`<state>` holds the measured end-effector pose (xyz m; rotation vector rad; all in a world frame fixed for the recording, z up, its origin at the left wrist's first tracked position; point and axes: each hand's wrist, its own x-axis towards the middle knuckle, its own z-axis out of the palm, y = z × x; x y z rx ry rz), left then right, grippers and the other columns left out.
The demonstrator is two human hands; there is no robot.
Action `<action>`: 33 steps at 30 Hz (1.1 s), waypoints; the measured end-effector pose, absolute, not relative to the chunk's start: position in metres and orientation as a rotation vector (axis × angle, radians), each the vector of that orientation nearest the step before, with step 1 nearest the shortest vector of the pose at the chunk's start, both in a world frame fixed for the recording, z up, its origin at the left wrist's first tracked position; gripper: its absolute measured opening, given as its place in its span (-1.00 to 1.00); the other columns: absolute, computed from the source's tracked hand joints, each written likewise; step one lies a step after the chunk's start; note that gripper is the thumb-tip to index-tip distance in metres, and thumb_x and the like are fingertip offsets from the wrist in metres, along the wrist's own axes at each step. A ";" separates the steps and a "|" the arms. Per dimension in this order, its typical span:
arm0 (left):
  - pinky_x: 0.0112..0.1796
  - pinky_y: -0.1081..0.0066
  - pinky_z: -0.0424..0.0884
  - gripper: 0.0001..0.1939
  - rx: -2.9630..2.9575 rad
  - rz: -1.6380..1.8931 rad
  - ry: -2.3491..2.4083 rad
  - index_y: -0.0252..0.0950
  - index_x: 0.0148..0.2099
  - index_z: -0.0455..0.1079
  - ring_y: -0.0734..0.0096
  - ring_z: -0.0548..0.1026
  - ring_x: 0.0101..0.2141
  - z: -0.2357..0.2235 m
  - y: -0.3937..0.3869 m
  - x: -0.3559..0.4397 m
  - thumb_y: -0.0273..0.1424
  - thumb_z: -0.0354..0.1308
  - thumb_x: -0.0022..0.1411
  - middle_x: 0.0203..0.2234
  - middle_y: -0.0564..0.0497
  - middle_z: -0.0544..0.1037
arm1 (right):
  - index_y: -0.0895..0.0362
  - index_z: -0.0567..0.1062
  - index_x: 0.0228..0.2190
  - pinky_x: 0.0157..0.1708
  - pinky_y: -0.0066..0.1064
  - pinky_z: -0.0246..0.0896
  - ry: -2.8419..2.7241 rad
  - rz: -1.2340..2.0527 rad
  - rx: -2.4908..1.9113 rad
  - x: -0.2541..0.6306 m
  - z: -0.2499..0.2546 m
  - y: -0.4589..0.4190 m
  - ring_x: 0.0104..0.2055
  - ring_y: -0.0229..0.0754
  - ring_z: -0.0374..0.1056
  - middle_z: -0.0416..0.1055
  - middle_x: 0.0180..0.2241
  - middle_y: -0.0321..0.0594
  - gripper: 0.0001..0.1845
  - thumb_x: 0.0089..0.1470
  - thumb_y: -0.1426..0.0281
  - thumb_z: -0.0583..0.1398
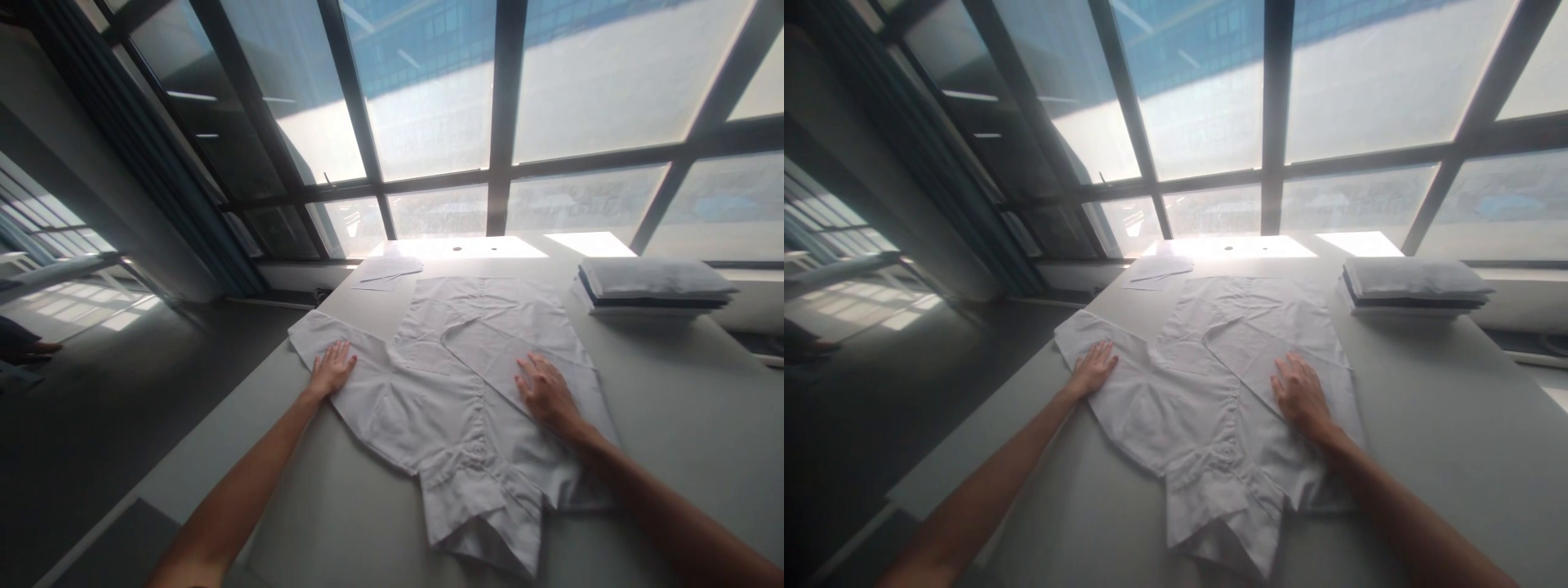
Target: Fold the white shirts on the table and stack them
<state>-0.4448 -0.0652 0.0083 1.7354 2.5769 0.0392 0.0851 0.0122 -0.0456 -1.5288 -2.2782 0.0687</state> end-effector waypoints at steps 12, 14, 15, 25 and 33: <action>0.31 -0.08 0.07 -0.42 2.061 0.172 2.372 -0.27 0.48 0.09 0.01 0.08 0.41 0.008 -0.053 -0.375 -0.22 -0.18 0.52 0.42 -0.26 0.16 | 0.28 0.45 0.19 0.32 -0.01 0.03 -2.271 0.091 -1.523 0.086 -0.047 0.013 0.36 0.18 0.14 0.27 0.29 0.20 -0.46 0.29 0.27 0.06; 0.32 -0.14 0.02 -0.39 1.997 0.111 2.393 -0.28 0.50 0.03 -0.02 0.02 0.43 0.002 -0.059 -0.370 -0.18 -0.21 0.53 0.45 -0.26 0.07 | 0.24 0.45 0.18 0.32 0.01 0.04 -2.270 0.105 -1.511 0.087 -0.046 0.013 0.36 0.18 0.14 0.29 0.29 0.17 -0.47 0.29 0.27 0.07; 0.32 -0.15 -0.02 -0.37 1.976 0.095 2.409 -0.31 0.51 0.00 -0.03 -0.02 0.43 0.000 -0.063 -0.371 -0.17 -0.23 0.53 0.46 -0.27 0.02 | 0.23 0.45 0.18 0.32 0.01 0.04 -2.272 0.107 -1.506 0.086 -0.045 0.013 0.36 0.17 0.14 0.29 0.29 0.15 -0.47 0.29 0.26 0.07; 0.25 -0.24 0.11 -0.35 1.925 0.195 2.550 -0.42 0.45 0.14 -0.31 0.06 0.39 0.008 -0.057 -0.358 -0.18 -0.06 0.45 0.39 -0.45 0.14 | 0.24 0.46 0.18 0.33 -0.04 0.03 -2.214 0.127 -1.542 0.076 -0.030 0.010 0.35 0.14 0.16 0.32 0.27 0.14 -0.49 0.28 0.31 0.09; 0.30 -0.14 0.12 -0.47 2.263 0.206 2.127 -0.33 0.39 0.25 -0.11 0.11 0.39 0.002 -0.018 -0.238 -0.32 -0.06 0.46 0.40 -0.30 0.20 | 0.13 0.50 0.16 0.28 -0.17 0.06 -2.241 0.622 -1.343 -0.046 0.031 0.028 0.26 0.00 0.28 0.45 0.17 -0.01 -0.52 0.40 0.27 -0.03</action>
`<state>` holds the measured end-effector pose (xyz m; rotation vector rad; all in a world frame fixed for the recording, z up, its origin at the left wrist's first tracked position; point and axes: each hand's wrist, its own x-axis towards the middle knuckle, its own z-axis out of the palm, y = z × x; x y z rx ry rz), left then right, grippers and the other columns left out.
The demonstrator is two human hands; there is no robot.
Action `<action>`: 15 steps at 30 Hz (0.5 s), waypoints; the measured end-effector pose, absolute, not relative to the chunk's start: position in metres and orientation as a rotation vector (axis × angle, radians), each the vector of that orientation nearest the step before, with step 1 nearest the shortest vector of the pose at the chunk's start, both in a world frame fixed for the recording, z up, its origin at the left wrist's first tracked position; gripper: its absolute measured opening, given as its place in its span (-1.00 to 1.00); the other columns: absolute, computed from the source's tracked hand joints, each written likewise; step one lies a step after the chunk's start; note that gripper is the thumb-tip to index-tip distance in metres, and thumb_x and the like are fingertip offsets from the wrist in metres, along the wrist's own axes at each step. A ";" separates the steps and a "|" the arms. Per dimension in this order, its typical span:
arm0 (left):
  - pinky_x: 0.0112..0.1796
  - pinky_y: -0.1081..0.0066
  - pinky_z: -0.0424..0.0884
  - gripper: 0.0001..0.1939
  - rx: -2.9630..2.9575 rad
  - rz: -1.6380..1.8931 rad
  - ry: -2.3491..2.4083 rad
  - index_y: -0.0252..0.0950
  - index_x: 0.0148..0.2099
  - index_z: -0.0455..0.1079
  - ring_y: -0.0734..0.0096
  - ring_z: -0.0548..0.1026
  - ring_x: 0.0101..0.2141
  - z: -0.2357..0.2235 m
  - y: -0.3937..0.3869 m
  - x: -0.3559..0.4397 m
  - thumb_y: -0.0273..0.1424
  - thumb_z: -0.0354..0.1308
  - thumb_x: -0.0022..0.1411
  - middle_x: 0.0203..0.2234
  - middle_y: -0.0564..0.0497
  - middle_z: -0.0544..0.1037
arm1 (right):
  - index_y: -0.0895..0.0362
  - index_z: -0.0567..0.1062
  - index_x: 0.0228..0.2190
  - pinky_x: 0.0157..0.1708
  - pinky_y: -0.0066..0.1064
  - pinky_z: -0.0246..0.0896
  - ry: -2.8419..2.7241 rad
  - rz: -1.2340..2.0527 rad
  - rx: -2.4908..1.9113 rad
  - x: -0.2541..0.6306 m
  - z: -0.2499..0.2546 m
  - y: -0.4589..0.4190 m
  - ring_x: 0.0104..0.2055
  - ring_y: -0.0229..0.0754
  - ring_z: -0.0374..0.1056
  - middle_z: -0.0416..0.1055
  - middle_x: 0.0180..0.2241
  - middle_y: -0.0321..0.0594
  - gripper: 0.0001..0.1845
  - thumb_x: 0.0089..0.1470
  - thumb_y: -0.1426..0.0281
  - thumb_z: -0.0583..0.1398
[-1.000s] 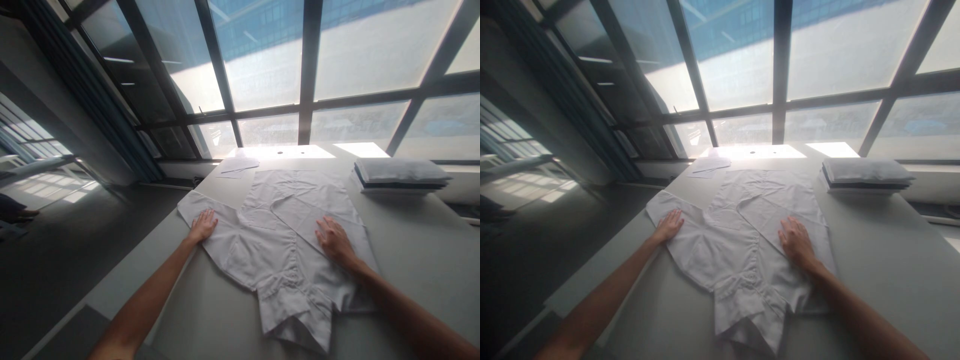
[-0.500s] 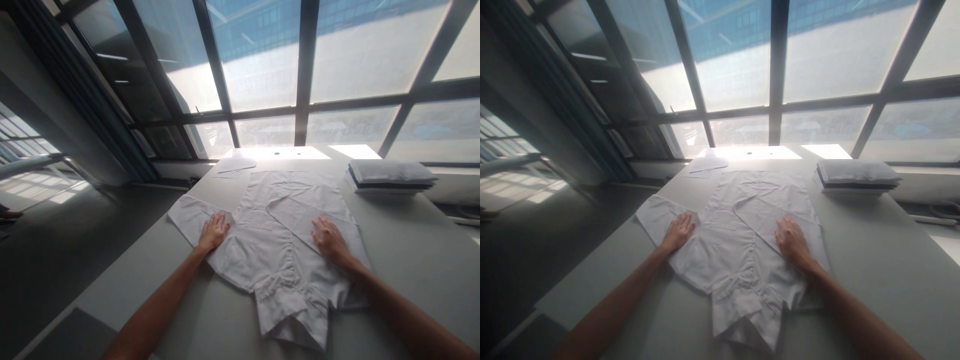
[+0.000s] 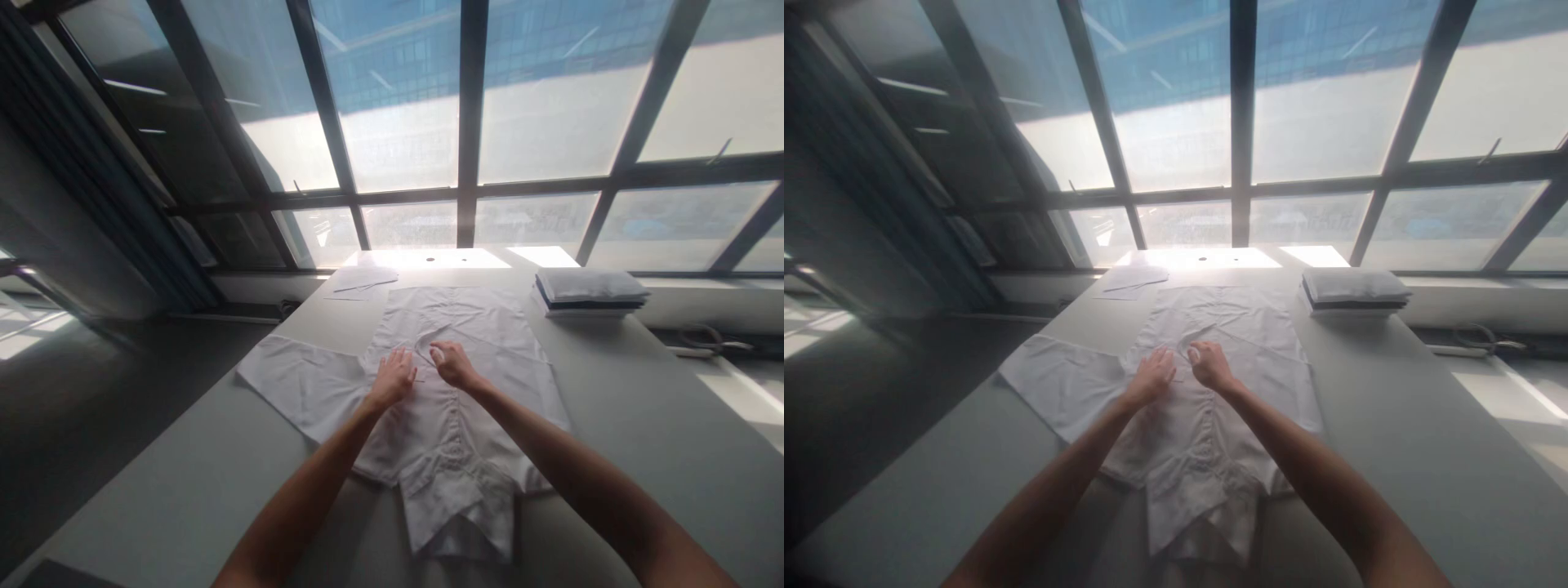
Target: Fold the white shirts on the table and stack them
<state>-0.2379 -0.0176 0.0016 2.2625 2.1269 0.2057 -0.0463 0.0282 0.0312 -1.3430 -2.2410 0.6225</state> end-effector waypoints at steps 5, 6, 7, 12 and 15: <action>0.33 -0.12 0.04 -0.39 2.257 0.280 2.129 -0.28 0.45 0.16 -0.04 0.07 0.41 -0.014 -0.014 -0.224 -0.44 -0.09 0.40 0.41 -0.23 0.17 | 0.12 0.51 0.14 0.30 0.22 -0.10 -2.254 0.691 -1.457 -0.098 0.022 0.029 0.41 0.27 0.00 0.18 0.36 0.09 -0.46 0.40 0.12 -0.03; 0.34 -0.10 0.04 -0.39 2.267 0.291 2.120 -0.32 0.45 0.16 -0.03 0.06 0.42 -0.016 -0.014 -0.226 -0.46 -0.10 0.39 0.41 -0.24 0.18 | 0.14 0.46 0.19 0.32 0.24 -0.19 -2.258 0.694 -1.467 -0.101 0.019 0.028 0.45 0.27 -0.08 0.11 0.40 0.10 -0.44 0.40 0.12 -0.04; 0.34 -0.09 0.04 -0.39 2.272 0.300 2.113 -0.36 0.44 0.17 -0.03 0.07 0.41 -0.017 -0.014 -0.227 -0.47 -0.13 0.39 0.40 -0.26 0.19 | 0.17 0.40 0.24 0.35 0.24 -0.27 -2.258 0.706 -1.461 -0.101 0.016 0.029 0.47 0.24 -0.15 0.06 0.42 0.11 -0.42 0.40 0.12 -0.04; 0.34 -0.05 0.05 -0.42 2.272 0.393 2.149 -0.41 0.41 0.21 0.00 0.14 0.39 -0.015 -0.012 -0.227 -0.49 -0.17 0.41 0.38 -0.27 0.24 | 0.28 0.35 0.24 0.38 0.08 -0.23 -2.038 0.913 -1.281 -0.092 0.029 0.038 0.45 0.15 -0.06 0.15 0.37 0.15 -0.40 0.39 0.13 0.03; 0.34 -0.03 0.05 -0.42 2.265 0.397 2.164 -0.41 0.41 0.23 0.00 0.14 0.39 -0.012 -0.012 -0.224 -0.49 -0.12 0.39 0.38 -0.28 0.24 | 0.25 0.45 0.14 0.30 -0.18 0.00 -1.914 0.935 -1.235 -0.078 0.050 0.047 0.31 -0.01 0.19 0.37 0.24 0.01 -0.48 0.44 0.20 -0.08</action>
